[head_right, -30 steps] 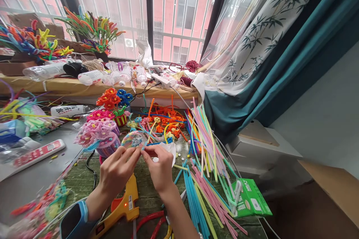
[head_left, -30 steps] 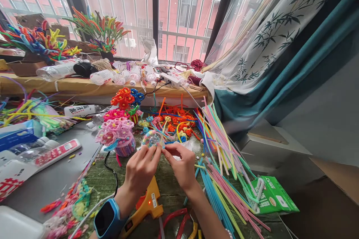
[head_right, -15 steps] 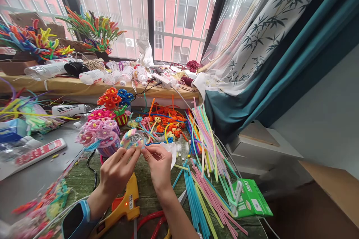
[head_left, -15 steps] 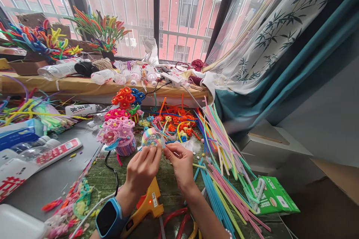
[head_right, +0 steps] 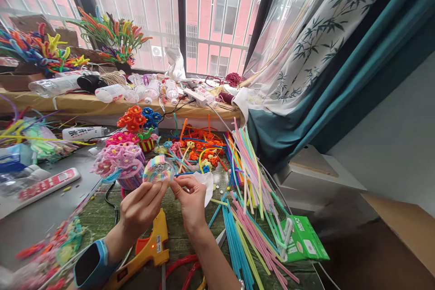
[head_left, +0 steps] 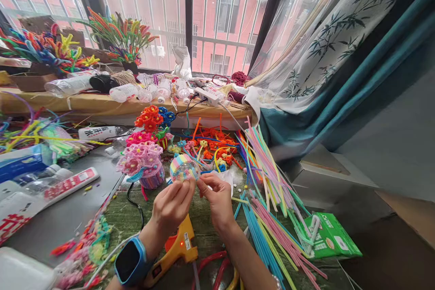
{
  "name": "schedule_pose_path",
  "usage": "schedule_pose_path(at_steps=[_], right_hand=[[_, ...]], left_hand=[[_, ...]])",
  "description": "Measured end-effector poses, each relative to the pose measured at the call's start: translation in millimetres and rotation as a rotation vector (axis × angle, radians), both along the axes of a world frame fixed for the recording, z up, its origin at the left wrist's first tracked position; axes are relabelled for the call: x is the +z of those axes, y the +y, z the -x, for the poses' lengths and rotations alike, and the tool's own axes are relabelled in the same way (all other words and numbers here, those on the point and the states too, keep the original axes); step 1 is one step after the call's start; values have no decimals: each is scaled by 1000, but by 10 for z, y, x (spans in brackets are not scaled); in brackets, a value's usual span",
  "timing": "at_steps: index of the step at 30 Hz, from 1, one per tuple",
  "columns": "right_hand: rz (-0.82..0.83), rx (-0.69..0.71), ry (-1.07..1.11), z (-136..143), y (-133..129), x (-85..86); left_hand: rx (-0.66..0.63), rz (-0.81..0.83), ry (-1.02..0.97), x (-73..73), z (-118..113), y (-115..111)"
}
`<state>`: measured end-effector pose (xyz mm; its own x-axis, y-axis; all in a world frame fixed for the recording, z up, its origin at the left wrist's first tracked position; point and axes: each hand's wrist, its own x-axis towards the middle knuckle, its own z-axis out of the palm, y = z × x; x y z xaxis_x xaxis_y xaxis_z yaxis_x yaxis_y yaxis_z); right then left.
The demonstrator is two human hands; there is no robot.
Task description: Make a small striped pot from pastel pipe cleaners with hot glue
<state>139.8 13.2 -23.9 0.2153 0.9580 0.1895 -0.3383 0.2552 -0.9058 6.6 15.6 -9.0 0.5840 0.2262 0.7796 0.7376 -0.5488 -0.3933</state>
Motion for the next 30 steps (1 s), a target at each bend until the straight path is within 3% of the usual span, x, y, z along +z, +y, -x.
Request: schedule_pose_path(at_steps=[3,6,9,13,17,20,24,30], right_hand=[[35,22,6,-32,13,19],[83,28,59,-104,38,41],[104,40,70,-193,50,56],[106,19,-22,-256,36,59],[-34,-66,-156,-248,22,98],[-115,-46,-214,-229,18,126],[-27,161,-222,-214,26,104],[23,214,-222,-237,48,74]], left_hand=[[-22,37,-25,27,3,18],[-11,163,-200,99,4,28],[-59,391,-472,178,27,34],[-157,768,-688,206,63,52],[-192,1021,-847,184,50,63],[-207,1111,-888,185,26,60],[-208,1176,-856,179,10,60],[-232,1230,-845,151,3,63]])
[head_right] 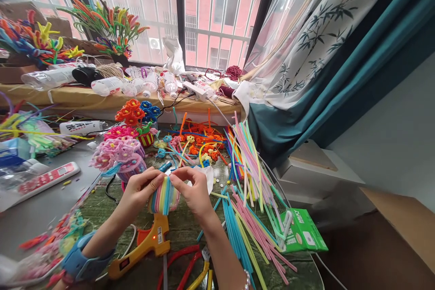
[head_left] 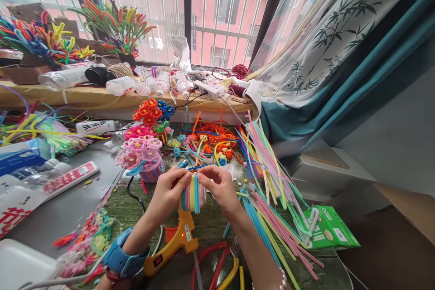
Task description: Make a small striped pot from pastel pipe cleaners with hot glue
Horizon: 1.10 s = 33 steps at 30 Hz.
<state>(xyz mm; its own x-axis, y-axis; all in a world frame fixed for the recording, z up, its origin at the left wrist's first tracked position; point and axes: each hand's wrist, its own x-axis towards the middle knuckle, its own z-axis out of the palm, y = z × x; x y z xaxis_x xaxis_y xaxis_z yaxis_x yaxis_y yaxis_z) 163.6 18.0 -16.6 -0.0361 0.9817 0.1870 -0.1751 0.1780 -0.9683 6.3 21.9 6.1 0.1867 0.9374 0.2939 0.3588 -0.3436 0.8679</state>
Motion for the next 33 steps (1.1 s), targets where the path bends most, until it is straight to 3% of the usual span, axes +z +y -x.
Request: schedule_pose_path(at_steps=[20,27,33], right_hand=[[-46,46,-4,-45,26,-9],[-3,52,-21,-8,0,17],[50,130,-34,-45,-26,58]], left_hand=[[17,3,-13,7,-16,-27],[58,-57,41,-6,-18,-11],[35,12,-5,-4,-14,-6]])
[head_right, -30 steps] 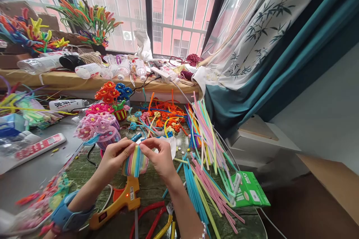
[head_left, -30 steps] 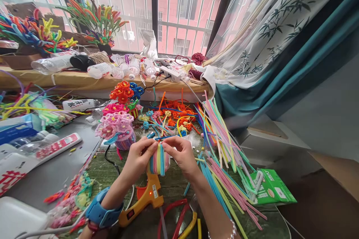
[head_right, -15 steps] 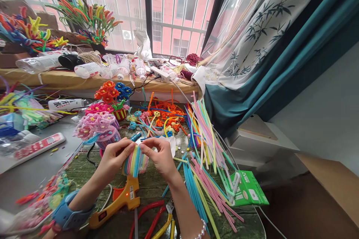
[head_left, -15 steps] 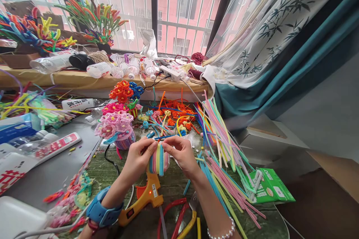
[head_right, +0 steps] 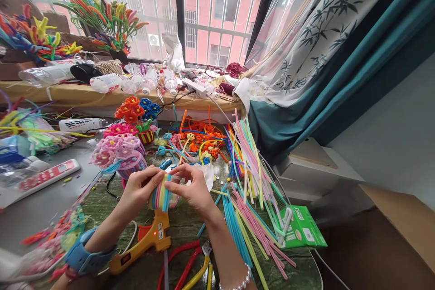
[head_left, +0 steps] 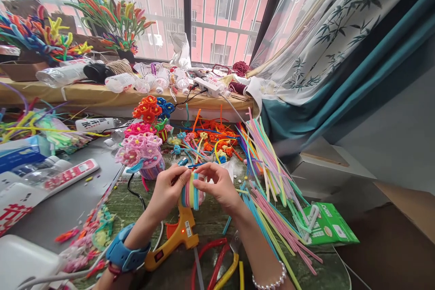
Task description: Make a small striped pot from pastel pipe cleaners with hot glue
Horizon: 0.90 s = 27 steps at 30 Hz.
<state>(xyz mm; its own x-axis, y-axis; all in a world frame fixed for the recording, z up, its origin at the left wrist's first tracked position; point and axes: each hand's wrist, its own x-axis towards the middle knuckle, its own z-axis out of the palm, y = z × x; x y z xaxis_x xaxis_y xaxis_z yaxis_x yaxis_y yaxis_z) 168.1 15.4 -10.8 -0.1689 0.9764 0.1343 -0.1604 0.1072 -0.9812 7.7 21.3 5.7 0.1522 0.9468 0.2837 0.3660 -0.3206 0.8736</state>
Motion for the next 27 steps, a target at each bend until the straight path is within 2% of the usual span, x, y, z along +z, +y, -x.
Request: schedule_pose_path(at_steps=[7,15,27], right_hand=[[33,139,2,-34,-33,14],[-43,242,-42,-75,-13,-33],[-167,226,-196,-104,-41,-4]], left_hand=[[11,33,-60,14,-2,11],[18,103,-139,25,-7,4],[16,163,-162,54,-8,-6]])
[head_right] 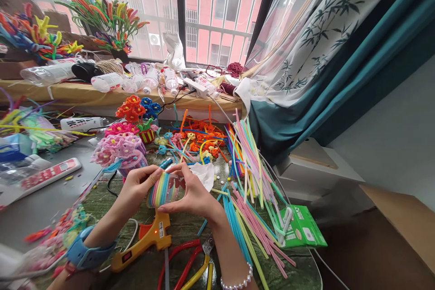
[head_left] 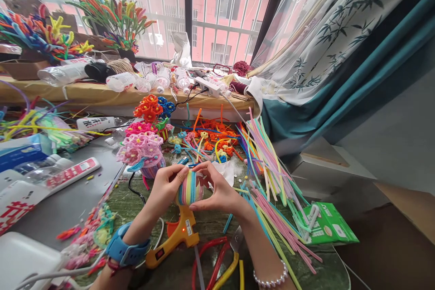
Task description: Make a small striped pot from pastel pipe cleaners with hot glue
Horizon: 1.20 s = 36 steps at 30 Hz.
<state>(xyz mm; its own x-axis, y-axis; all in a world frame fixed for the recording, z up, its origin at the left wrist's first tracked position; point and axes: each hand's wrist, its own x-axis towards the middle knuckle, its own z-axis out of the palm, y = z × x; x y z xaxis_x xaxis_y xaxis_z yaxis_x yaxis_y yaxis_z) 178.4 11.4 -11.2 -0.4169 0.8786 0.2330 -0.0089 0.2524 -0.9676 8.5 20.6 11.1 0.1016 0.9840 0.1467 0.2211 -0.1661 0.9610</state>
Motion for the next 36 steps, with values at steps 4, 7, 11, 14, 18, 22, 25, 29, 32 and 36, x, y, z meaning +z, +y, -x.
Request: schedule_pose_path(at_steps=[4,7,11,14,18,22,25,29,32,36], right_hand=[[-122,-50,-113,-7,27,-22],[-206,-81,-161,-1,26,-16],[-281,-125,-210,6,-5,15],[-336,-152,-245,7,-21,22],[-409,-178,-270,18,-28,5],[-452,-202,-282,43,-36,-9],[-372,-177,-277,47,-33,9],[-177,-111,-110,53,-3,30],[2,-150,46,96,31,-11],[119,-211,142,153,69,-96]], left_hand=[[18,17,4,2,7,5],[24,42,-32,-16,18,19],[15,85,-102,-47,35,38],[-5,128,-146,-57,38,44],[-14,164,-184,-56,30,43],[-20,182,-197,-68,41,48],[-17,162,-159,-67,67,59],[2,43,-36,-33,84,55],[12,-71,78,-24,72,38],[28,-189,212,-63,54,33]])
